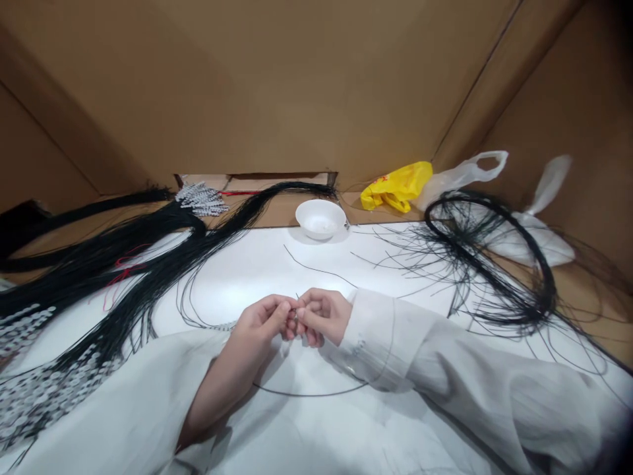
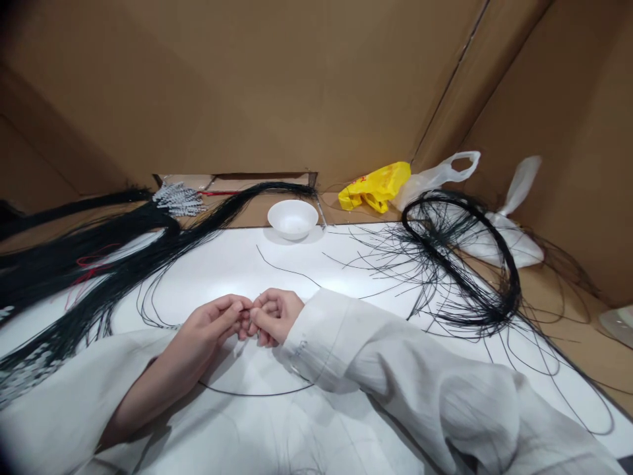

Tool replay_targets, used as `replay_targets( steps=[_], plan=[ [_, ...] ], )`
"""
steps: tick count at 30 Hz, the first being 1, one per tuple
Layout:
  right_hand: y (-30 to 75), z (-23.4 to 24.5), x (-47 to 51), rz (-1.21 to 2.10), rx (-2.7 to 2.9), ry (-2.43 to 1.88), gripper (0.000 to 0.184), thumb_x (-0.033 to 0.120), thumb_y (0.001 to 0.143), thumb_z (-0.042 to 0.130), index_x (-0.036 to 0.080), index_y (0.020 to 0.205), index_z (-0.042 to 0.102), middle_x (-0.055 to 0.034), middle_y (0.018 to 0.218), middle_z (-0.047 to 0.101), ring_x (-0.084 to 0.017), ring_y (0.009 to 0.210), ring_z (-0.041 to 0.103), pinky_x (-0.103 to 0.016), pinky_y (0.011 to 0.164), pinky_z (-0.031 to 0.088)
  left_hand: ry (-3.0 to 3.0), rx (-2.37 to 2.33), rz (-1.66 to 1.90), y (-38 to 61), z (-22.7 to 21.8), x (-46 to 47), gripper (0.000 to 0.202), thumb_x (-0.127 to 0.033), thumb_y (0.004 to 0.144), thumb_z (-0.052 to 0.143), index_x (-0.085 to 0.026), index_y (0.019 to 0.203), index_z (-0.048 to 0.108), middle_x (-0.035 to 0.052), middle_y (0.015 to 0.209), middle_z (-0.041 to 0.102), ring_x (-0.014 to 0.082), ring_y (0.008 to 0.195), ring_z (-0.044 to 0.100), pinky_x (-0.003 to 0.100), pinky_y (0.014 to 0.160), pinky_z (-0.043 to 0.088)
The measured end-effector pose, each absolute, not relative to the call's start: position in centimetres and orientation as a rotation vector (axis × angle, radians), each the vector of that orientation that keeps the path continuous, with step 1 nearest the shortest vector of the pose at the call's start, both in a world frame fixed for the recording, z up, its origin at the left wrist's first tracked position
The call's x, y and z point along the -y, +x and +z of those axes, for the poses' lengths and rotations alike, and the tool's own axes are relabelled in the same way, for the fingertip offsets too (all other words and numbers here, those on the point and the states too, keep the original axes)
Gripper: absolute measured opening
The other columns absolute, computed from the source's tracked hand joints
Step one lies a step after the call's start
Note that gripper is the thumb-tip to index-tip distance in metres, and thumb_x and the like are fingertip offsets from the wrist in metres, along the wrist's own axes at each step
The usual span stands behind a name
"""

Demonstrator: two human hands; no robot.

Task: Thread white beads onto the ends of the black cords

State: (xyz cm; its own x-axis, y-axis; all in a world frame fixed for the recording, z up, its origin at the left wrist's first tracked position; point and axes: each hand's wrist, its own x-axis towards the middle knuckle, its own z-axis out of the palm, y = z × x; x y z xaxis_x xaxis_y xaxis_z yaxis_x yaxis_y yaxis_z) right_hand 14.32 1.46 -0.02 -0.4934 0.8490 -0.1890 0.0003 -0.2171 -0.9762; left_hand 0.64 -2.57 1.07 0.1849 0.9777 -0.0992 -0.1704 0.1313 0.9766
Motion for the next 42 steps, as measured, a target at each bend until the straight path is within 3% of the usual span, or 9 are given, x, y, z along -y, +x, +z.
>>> replay_targets(
  steps=[9, 16, 20, 25, 30, 35, 38, 42],
  plan=[
    [14.2, 0.8, -1.2, 1.925, 1.309, -1.0, 0.019, 0.025, 0.063, 0.063, 0.012, 0.07, 0.051, 0.0004, 0.05, 0.06, -0.009, 0.038, 0.054, -0.019, 0.036, 0.041, 1.276, -1.207, 1.088, 1.4, 1.2, 3.1, 0.018, -0.033, 0.086, 0.047, -0.018, 0.076, 0.047, -0.0047, 0.059, 0.05, 0.01, 0.055, 0.052, 0.024, 0.056, 0.041],
    [14.2, 1.4, -0.8, 1.98, 1.284, -0.984, 0.016, 0.023, 0.067, 0.059, 0.012, 0.075, 0.051, 0.0, 0.05, 0.06, -0.01, 0.045, 0.058, -0.021, 0.045, 0.045, 1.523, -1.467, 1.074, 1.0, 0.8, 3.6, 0.017, -0.035, 0.087, 0.042, -0.019, 0.081, 0.045, -0.0009, 0.071, 0.055, 0.012, 0.063, 0.053, 0.026, 0.058, 0.041],
    [14.6, 1.2, -0.4, 1.831, 1.448, -0.975, 0.015, 0.021, 0.07, 0.058, 0.013, 0.079, 0.051, 0.0005, 0.053, 0.059, -0.011, 0.049, 0.059, -0.022, 0.048, 0.046, 1.67, -1.506, 1.028, 1.4, 1.5, 4.1, 0.014, -0.031, 0.088, 0.04, -0.02, 0.081, 0.045, 0.0, 0.076, 0.056, 0.0127, 0.066, 0.054, 0.026, 0.061, 0.041],
    [15.3, 3.0, 0.9, 1.38, 1.817, -0.862, 0.007, 0.013, 0.076, 0.049, 0.016, 0.083, 0.05, -0.0018, 0.063, 0.063, -0.012, 0.057, 0.062, -0.025, 0.056, 0.047, 1.675, -1.611, 0.961, 1.6, 3.8, 5.6, 0.01, -0.029, 0.09, 0.036, -0.022, 0.089, 0.044, -0.0005, 0.082, 0.055, 0.0136, 0.072, 0.053, 0.027, 0.066, 0.041],
    [15.6, 5.1, 2.1, 1.334, 1.858, -0.872, 0.016, 0.012, 0.077, 0.047, 0.021, 0.085, 0.036, 0.0001, 0.065, 0.065, -0.014, 0.057, 0.062, -0.028, 0.058, 0.048, 1.79, -1.66, 0.859, 1.2, 6.1, 6.9, 0.01, -0.03, 0.089, 0.038, -0.022, 0.085, 0.042, -0.0006, 0.083, 0.053, 0.014, 0.074, 0.051, 0.027, 0.067, 0.039],
    [15.7, 5.4, 2.1, 1.646, 1.733, -0.809, 0.026, 0.028, 0.078, 0.054, 0.021, 0.091, 0.033, -0.0002, 0.068, 0.061, -0.013, 0.053, 0.059, -0.025, 0.049, 0.047, 2.113, -1.658, 0.775, 0.6, 7.1, 7.5, 0.01, -0.018, 0.088, 0.037, -0.021, 0.079, 0.04, -0.0011, 0.078, 0.05, 0.0131, 0.07, 0.048, 0.026, 0.065, 0.037],
    [16.0, 5.5, 1.4, 1.892, 1.723, -0.746, 0.035, 0.046, 0.078, 0.052, 0.019, 0.094, 0.037, 0.0001, 0.063, 0.059, -0.008, 0.037, 0.047, -0.019, 0.035, 0.035, 2.22, -1.744, 0.847, -0.4, 8.2, 7.7, 0.011, -0.019, 0.089, 0.035, -0.021, 0.079, 0.039, -0.0013, 0.075, 0.047, 0.0129, 0.066, 0.045, 0.025, 0.062, 0.036],
    [16.8, 6.7, 0.1, 1.866, 1.903, -0.728, 0.039, 0.053, 0.079, 0.047, 0.014, 0.076, 0.051, 0.002, 0.048, 0.047, -0.005, 0.036, 0.032, -0.019, 0.034, 0.023, 2.202, -1.884, 0.994, -2.4, 10.6, 7.8, 0.012, -0.025, 0.089, 0.037, -0.022, 0.077, 0.039, -0.0011, 0.07, 0.046, 0.0135, 0.06, 0.043, 0.024, 0.056, 0.035]
  ],
)
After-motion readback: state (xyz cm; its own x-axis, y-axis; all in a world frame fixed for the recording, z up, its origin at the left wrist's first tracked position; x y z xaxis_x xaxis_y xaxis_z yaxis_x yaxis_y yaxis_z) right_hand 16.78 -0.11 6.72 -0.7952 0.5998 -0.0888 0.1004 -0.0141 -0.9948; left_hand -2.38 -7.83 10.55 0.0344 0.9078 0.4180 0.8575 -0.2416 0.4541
